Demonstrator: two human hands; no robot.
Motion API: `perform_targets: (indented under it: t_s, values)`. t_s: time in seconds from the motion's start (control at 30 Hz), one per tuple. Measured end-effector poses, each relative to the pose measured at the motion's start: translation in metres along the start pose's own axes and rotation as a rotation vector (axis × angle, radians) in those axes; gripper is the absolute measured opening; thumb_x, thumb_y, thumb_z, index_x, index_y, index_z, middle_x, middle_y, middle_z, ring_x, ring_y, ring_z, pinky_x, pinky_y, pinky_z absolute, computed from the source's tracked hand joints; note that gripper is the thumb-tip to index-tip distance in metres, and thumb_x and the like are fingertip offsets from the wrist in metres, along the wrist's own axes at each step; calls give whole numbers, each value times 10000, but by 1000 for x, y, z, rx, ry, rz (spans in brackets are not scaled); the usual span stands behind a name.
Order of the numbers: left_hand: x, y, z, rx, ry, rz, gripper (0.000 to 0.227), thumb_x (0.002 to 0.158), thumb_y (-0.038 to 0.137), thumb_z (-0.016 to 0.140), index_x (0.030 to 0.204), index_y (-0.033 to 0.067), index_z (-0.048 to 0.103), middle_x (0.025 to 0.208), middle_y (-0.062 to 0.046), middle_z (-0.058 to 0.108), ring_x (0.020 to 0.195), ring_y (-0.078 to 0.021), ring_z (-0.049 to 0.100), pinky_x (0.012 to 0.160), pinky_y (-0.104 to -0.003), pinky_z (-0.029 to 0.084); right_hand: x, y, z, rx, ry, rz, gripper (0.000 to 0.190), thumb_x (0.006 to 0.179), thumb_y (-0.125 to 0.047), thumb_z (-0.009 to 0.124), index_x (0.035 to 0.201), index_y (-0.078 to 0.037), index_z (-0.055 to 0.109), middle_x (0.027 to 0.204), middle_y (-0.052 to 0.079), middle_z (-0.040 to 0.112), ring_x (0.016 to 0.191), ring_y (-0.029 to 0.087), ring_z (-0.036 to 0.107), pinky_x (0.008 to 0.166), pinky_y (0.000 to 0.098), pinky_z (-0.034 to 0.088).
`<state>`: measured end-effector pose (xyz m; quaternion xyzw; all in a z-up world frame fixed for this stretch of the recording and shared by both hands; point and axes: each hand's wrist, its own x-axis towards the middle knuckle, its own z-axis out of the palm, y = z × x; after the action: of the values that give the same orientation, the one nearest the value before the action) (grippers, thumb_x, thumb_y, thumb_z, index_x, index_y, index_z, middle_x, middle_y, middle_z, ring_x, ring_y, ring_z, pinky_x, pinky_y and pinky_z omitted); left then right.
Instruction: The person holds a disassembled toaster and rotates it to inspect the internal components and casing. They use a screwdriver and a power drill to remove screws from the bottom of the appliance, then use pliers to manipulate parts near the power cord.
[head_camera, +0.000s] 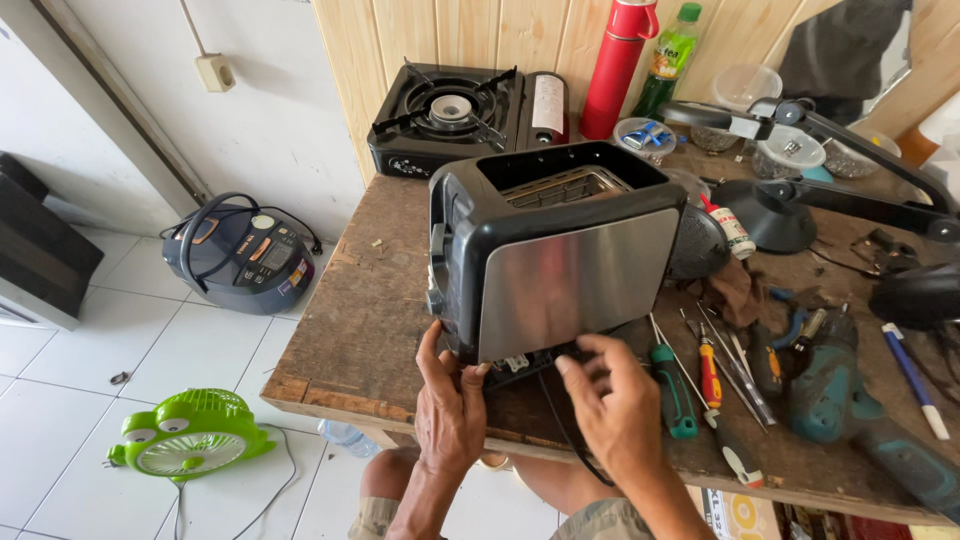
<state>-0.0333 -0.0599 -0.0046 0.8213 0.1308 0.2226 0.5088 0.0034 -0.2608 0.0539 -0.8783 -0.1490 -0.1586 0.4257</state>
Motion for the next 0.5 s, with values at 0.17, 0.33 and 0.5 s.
perform_targets:
  t_s: [0.17, 0.33, 0.5]
  values:
    - [2, 1, 1, -41, 27, -18, 717, 1079, 431, 563, 1684, 144, 308, 951, 7, 707, 789, -305, 735, 706, -489, 522, 27, -4, -19, 575, 163, 523, 435, 1010, -131, 751, 1378, 12, 569, 1143, 187, 719, 882, 271, 732, 625, 351, 618]
    - [3, 9, -2, -97, 43, 50, 714, 1087, 432, 579, 1666, 102, 324, 862, 2, 670, 673, -229, 646, 670, -437, 494, 44, 28, -18, 601, 155, 631, 630, 981, -124, 759, 1538, -3, 489, 1108, 158, 739, 831, 244, 726, 566, 344, 557]
    - [5, 14, -1, -100, 70, 42, 702, 1080, 450, 603, 1638, 110, 345, 844, 4, 685, 640, -238, 614, 655, -453, 472, 37, 32, -27, 90, 20, 244, 480, 940, -192, 795, 1385, -81, 655, 1230, 52, 840, 837, 187, 746, 772, 339, 610]
